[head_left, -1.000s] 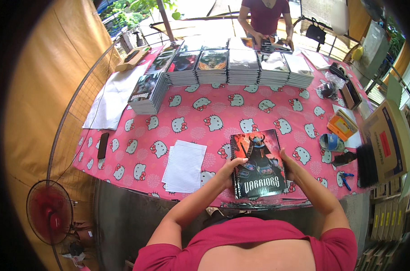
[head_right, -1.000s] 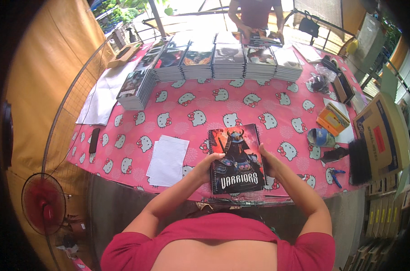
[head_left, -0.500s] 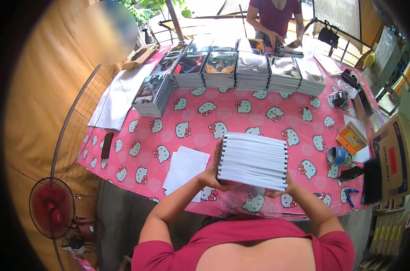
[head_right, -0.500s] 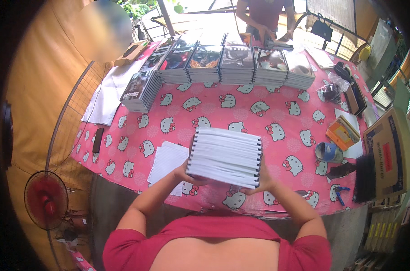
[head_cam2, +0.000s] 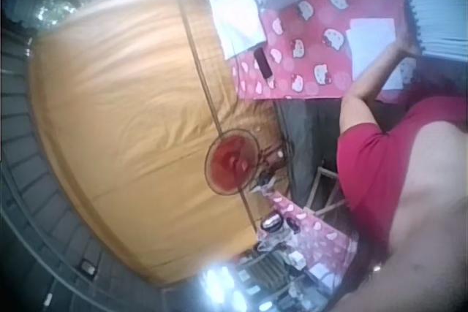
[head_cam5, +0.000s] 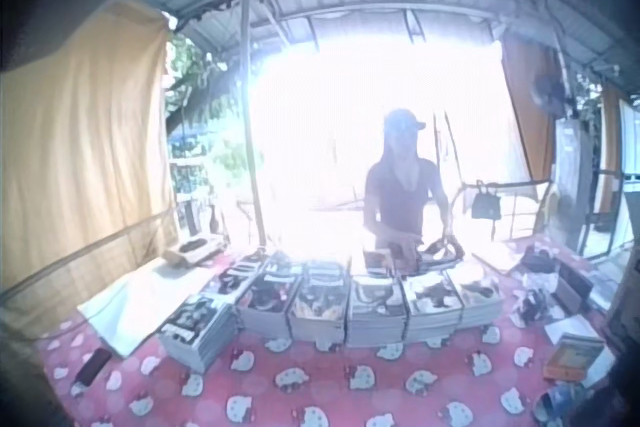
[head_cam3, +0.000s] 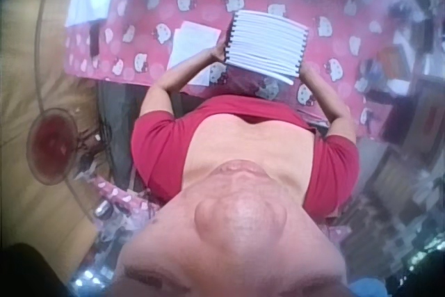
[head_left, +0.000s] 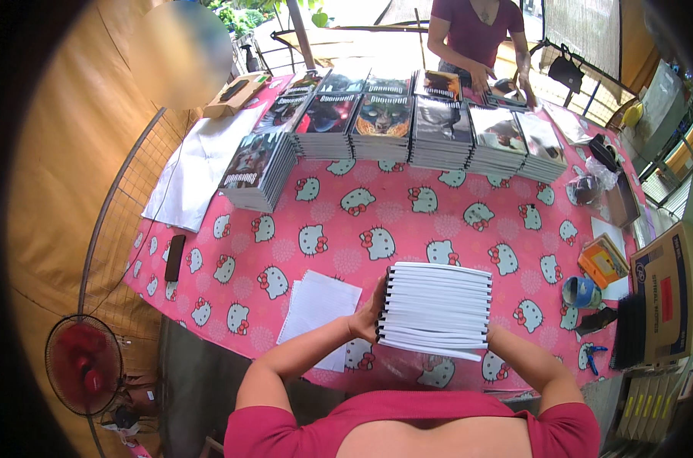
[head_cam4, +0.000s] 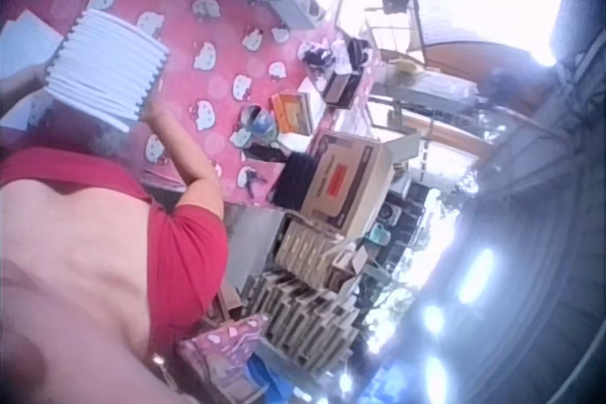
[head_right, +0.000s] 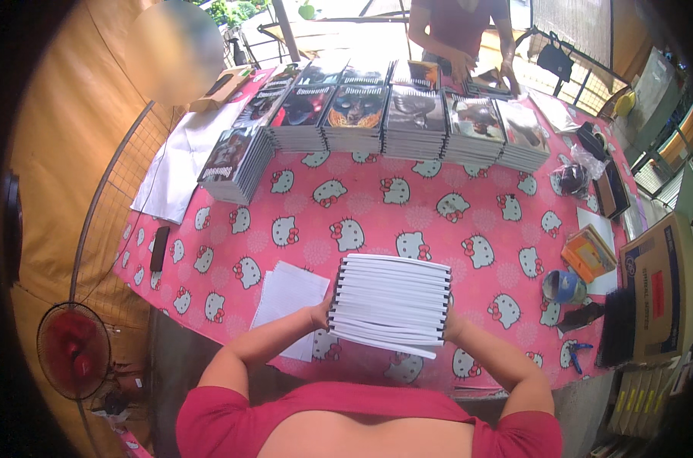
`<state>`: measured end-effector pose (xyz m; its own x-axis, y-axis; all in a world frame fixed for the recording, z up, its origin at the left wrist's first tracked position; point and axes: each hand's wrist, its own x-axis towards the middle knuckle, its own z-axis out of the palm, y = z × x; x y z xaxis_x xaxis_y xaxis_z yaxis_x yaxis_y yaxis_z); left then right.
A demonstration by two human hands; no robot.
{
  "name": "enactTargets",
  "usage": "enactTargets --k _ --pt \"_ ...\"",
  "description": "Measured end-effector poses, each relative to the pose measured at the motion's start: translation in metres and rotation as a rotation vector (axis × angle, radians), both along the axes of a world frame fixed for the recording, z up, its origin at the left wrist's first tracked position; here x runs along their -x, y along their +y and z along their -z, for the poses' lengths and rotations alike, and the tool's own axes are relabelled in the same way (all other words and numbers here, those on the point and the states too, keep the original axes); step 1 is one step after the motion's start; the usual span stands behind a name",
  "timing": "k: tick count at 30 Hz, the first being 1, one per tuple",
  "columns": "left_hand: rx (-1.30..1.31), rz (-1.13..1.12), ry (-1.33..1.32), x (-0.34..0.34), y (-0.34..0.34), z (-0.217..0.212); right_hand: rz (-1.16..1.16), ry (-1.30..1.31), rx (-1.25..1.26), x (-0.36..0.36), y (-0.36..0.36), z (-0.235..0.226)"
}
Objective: The person uses shears to trim the ends of a plastic spiral binding on a stack of notebooks, then moves the stack aside to a different position on the table.
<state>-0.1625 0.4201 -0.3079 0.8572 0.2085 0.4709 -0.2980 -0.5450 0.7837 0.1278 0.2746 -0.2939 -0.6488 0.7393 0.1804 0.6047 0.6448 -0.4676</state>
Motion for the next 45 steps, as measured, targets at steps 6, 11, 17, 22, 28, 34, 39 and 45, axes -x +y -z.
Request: enactTargets --k 6,11,17,22,28,34,39,45 --pt "0.949 -0.382 0.065 -0.029 0.075 -0.083 0.416 1.248 0.479 0.042 0.092 -0.064" --pt "1.507 -0.251 0.25 -0.067 0.203 -0.126 0.71 1.512 0.897 0.025 0.224 -0.056" --pt "1.475 -0.362 0.298 -0.054 0.278 -0.096 0.728 1.607 1.094 0.047 0.284 -0.065" --pt "1.454 -0.429 0.33 -0.075 0.292 -0.094 0.814 1.446 1.022 0.012 0.305 -0.064" --pt "0.623 -1.217 0.222 0.042 0.223 -0.113 0.987 0.808 0.184 0.015 0.202 -0.112" --pt "0.132 -1.552 1.143 0.143 -0.001 -0.055 0.774 0.605 0.673 0.052 0.054 -0.043" --pt "0.388 -1.473 1.091 0.142 -0.052 -0.034 0.585 0.435 0.585 0.144 0.066 -0.031" --pt "0.284 -1.686 0.971 0.136 -0.09 -0.041 0.521 -0.063 0.133 0.207 0.1 -0.025"
